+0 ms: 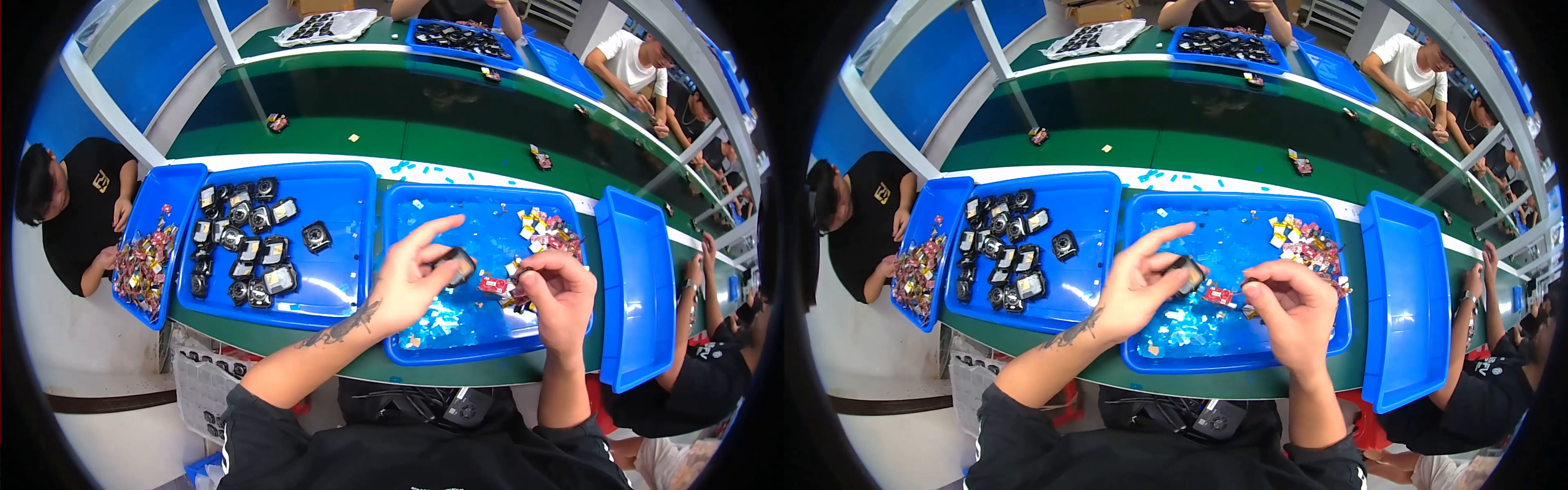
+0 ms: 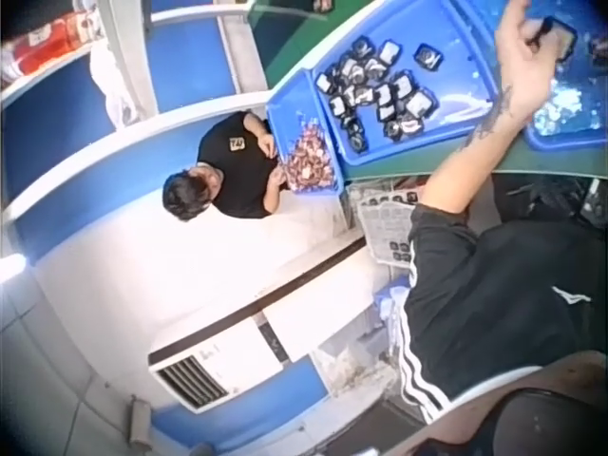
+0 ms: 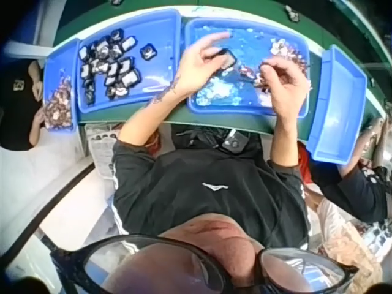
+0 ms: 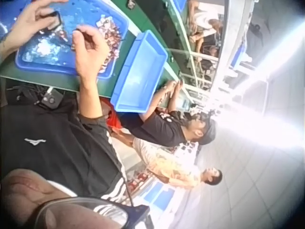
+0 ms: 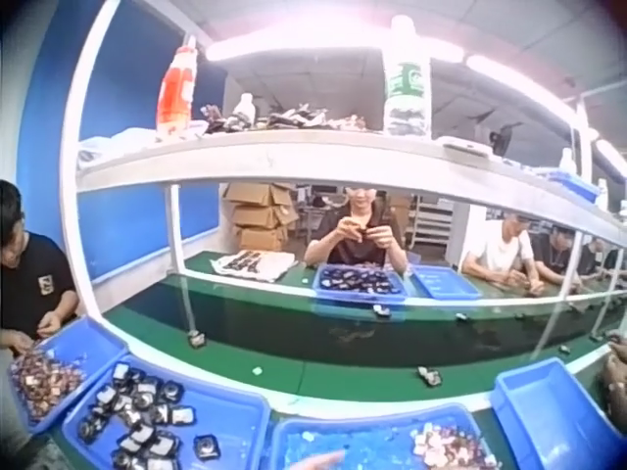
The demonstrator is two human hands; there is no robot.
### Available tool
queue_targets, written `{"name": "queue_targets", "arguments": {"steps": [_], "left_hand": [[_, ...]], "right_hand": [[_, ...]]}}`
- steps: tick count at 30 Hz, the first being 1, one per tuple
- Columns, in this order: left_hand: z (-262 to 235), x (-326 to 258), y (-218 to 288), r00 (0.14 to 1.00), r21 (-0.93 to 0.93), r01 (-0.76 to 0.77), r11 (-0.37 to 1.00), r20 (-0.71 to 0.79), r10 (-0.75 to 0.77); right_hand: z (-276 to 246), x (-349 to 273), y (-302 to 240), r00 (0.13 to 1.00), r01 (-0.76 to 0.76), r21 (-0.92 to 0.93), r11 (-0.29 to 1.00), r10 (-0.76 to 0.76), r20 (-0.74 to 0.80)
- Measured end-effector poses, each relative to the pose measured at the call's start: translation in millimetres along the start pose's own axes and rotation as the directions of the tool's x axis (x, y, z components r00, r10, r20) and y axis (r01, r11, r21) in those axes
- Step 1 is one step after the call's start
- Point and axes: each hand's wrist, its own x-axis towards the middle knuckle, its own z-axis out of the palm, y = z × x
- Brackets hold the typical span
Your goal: Assembling small components on a production line by hand.
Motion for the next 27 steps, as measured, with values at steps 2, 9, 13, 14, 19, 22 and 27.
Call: {"name": "queue_targets", "arguments": {"steps": [2, 9, 13, 14, 19, 22, 27], "left_hand": [[-4.9, -0.3, 8.1, 0.987, 0.139, 0.038, 0.99, -0.161, -0.015], [5.0, -0.5, -8.4, 0.992, -0.029, 0.005, 1.0, -0.126, -0.009], [7.2, -5.0, -4.6, 0.998, -0.105, 0.058, 0.993, -0.019, -0.06], [7.4, -5.6, -5.2, 1.0, -0.089, 0.015, 0.996, -0.017, -0.016], [6.3, -6.6, -6.4, 0.995, -0.08, -0.078, 0.994, 0.049, 0.083], [7.6, -7.1, -6.3, 0.993, -0.11, -0.087, 0.99, 0.066, 0.095], [8.9, -8.3, -5.8, 0.993, -0.132, -0.074, 0.988, 0.078, 0.085]], "right_hand": [[-0.3, -7.5, -0.6, 0.993, -0.115, -0.027, 0.993, 0.115, -0.007], [30.4, -6.0, -5.9, 0.998, 0.026, -0.435, 0.9, 0.005, 0.07], [33.6, 2.5, -0.3, 0.981, 0.171, -0.573, 0.802, -0.195, 0.02], [35.0, 3.6, -1.6, 0.976, 0.19, -0.567, 0.801, -0.218, 0.02], [42.8, 2.2, -11.4, 0.995, 0.016, -0.517, 0.856, -0.066, -0.079], [40.3, 4.0, -7.4, 0.992, 0.064, -0.518, 0.853, -0.113, -0.063], [39.8, 5.9, -7.6, 0.988, 0.118, -0.489, 0.864, -0.153, -0.032]]}}
